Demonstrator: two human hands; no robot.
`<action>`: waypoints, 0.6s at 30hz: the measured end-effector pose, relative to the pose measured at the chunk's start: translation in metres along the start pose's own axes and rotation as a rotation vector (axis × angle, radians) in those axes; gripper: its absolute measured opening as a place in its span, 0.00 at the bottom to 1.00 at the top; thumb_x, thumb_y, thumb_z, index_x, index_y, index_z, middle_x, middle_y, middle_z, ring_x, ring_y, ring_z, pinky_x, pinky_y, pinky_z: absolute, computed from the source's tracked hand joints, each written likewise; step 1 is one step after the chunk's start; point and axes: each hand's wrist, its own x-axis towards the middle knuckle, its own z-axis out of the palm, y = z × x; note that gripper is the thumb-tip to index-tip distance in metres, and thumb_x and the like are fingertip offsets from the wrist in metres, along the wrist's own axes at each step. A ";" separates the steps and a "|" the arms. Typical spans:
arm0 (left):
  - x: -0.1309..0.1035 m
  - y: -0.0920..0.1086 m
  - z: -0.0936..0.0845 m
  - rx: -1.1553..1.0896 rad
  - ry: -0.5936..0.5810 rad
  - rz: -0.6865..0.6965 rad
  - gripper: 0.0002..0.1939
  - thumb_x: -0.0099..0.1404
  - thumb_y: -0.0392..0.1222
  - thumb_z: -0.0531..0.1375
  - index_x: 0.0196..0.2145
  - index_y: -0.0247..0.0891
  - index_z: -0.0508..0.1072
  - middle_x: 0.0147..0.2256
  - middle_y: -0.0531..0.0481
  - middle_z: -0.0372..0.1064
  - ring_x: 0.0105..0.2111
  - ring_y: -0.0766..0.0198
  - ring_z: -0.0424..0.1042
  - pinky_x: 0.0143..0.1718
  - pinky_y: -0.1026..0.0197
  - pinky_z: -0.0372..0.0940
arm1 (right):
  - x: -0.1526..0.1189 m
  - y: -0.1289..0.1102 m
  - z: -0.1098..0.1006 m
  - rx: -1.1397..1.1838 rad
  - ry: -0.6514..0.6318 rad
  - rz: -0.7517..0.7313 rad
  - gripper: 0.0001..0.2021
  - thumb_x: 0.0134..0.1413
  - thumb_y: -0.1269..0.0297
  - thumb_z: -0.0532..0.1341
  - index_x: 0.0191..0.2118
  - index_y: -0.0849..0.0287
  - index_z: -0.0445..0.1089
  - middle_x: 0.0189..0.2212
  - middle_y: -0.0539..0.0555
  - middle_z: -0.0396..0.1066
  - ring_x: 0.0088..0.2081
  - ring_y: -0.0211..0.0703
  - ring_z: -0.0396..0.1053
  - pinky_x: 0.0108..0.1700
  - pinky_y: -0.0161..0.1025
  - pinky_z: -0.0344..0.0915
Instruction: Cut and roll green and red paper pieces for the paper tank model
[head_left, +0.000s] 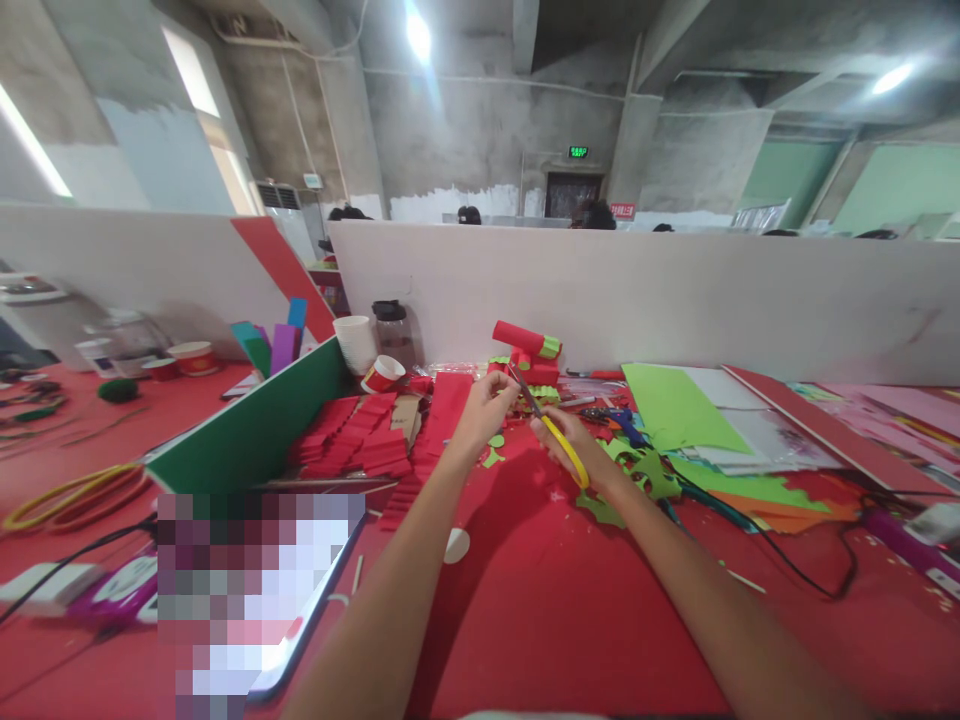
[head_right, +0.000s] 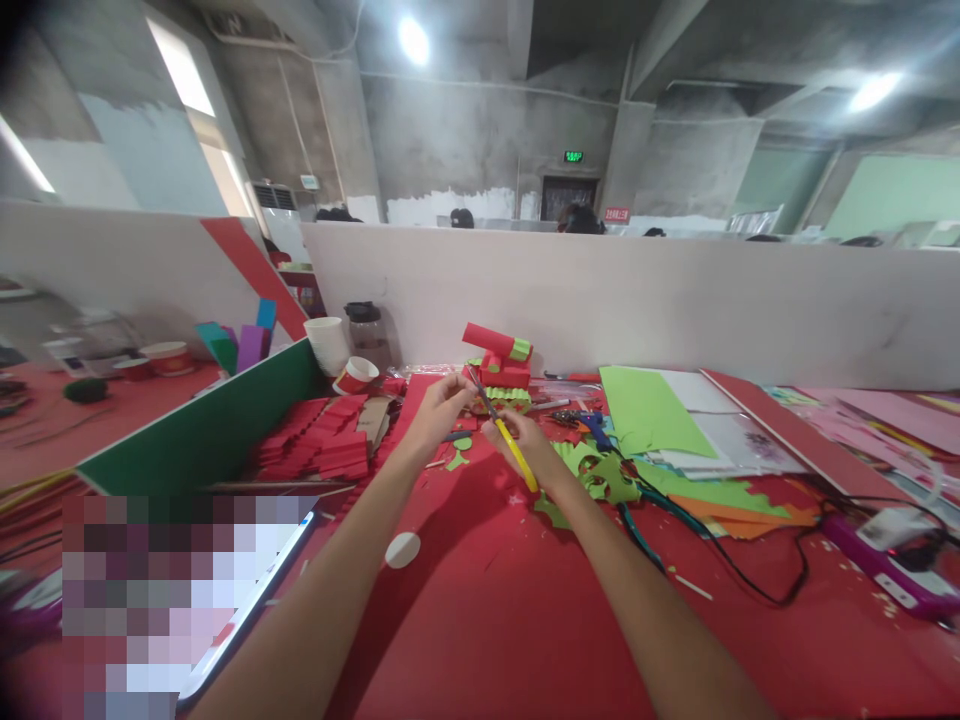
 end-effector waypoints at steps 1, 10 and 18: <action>0.000 0.000 0.000 0.001 -0.002 0.000 0.07 0.57 0.42 0.60 0.27 0.38 0.65 0.25 0.55 0.65 0.25 0.68 0.68 0.27 0.65 0.62 | 0.000 0.000 0.000 -0.002 0.002 -0.001 0.21 0.57 0.45 0.57 0.37 0.61 0.68 0.30 0.54 0.69 0.33 0.43 0.66 0.34 0.37 0.61; 0.000 0.000 0.001 -0.005 -0.003 -0.012 0.05 0.57 0.40 0.59 0.28 0.38 0.65 0.25 0.55 0.66 0.25 0.69 0.68 0.28 0.66 0.62 | -0.002 -0.003 0.000 -0.007 0.003 -0.007 0.22 0.58 0.45 0.57 0.40 0.63 0.69 0.32 0.55 0.70 0.35 0.44 0.67 0.36 0.37 0.63; 0.000 -0.001 0.001 -0.036 -0.011 -0.032 0.07 0.57 0.42 0.59 0.28 0.38 0.64 0.25 0.55 0.66 0.25 0.68 0.69 0.27 0.66 0.63 | -0.002 -0.003 0.000 -0.022 0.013 -0.003 0.21 0.60 0.46 0.55 0.40 0.63 0.69 0.33 0.56 0.71 0.37 0.44 0.68 0.37 0.36 0.63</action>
